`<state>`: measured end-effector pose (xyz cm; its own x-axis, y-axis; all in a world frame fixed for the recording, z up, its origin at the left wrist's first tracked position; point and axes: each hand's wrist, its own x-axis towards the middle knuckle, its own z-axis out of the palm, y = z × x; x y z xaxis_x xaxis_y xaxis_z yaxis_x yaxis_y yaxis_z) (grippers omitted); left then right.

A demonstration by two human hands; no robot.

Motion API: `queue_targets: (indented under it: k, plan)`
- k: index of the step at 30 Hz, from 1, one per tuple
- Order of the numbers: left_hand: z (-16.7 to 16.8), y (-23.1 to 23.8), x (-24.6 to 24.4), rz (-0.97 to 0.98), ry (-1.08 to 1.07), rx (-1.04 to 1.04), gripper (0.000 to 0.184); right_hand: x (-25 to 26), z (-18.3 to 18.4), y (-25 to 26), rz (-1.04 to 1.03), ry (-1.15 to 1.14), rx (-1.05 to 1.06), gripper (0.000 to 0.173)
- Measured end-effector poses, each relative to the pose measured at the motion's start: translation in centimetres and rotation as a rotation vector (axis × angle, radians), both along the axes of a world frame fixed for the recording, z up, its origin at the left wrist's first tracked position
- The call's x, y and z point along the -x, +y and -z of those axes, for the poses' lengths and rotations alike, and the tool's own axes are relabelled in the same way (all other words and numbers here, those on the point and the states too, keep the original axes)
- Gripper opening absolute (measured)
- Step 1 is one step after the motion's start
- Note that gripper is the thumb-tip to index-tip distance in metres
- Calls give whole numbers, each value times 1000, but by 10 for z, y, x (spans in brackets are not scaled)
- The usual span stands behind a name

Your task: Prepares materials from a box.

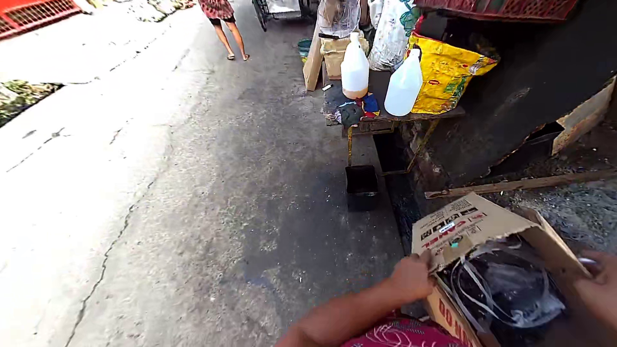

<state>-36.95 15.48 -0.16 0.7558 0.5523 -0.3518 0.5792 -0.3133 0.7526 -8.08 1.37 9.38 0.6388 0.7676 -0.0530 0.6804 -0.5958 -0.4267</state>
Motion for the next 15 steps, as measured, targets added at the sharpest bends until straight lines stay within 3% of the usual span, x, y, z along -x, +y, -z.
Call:
queue_targets:
  k: [5, 8, 13, 15]
  plan:
    - [-32, 37, 124, -236, 103, -4, 65, 122, -27, 147, -167, 48, 15, 55]
    - [-25, 59, 187, -522, 37, -71, 55, 165, -21, 217, -337, 83, -10, 62]
    - [-8, 91, 276, -833, 101, -102, 50, 235, -2, 289, -576, 293, -122, 69]
    - [-3, 108, 303, -954, 176, -95, 49, 251, 16, 311, -642, 358, -56, 72]
